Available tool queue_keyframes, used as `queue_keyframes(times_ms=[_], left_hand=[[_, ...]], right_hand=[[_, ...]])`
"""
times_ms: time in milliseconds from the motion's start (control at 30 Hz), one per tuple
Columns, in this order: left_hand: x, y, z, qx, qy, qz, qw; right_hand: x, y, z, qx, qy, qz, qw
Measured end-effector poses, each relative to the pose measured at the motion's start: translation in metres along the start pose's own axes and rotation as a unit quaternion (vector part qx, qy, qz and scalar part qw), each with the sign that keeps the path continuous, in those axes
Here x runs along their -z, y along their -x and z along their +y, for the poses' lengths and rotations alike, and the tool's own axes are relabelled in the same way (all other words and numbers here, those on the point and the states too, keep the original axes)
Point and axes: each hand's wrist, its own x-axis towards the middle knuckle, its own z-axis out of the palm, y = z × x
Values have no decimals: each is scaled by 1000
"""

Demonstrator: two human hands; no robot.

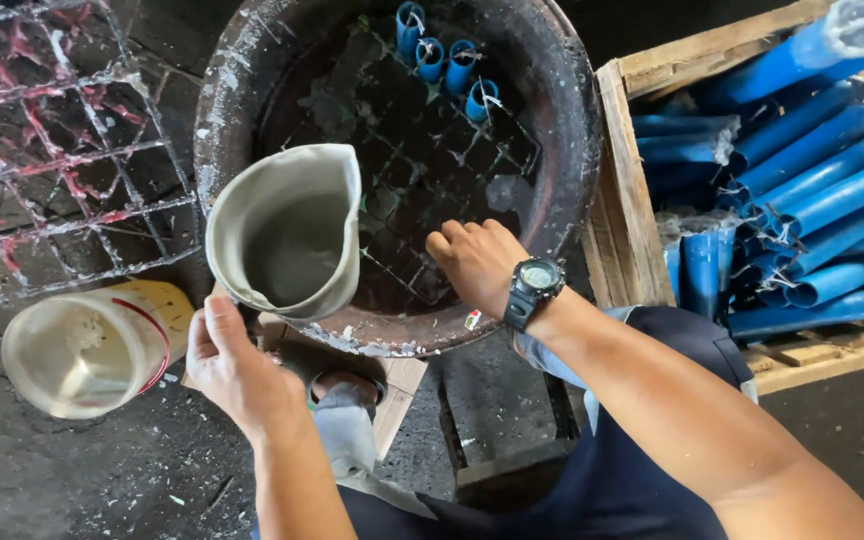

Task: The person sits on the floor and repeatedly picks up blue plastic pipes from a wooden crate. They pour a grey liquid from a metal pitcher into each pipe and then place the filled pipes into a large circular basin containing a wire grid.

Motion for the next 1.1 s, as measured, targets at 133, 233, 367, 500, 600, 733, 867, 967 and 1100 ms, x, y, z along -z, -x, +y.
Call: queue_keyframes(times_ms=[133,233,367,500,600,733,867,967,1100], left_hand=[[19,-22,-41,22,-31,13,999],[17,-15,-34,-5,-14,21,1000],[16,-15,-31,-6,-10,19,1000],[12,-12,-25,-4,3,22,1000],[13,-12,-25,-2,5,21,1000],[13,-12,-26,4,11,19,1000],[15,-13,-28,1,11,18,1000],[16,-14,-30,5,19,17,1000],[17,-14,-28,3,12,12,1000]], right_hand=[[10,0,-2,29,-22,16,999],[5,-2,-1,39,-30,19,999],[0,-3,0,41,-27,6,999],[0,-3,-3,20,-23,5,1000],[3,-3,-6,0,-21,-34,999],[-5,-4,-5,-5,-10,-39,999],[-10,-6,-4,4,-6,-43,999],[-6,-6,-4,2,-1,-65,998],[-18,-6,0,7,10,-69,998]])
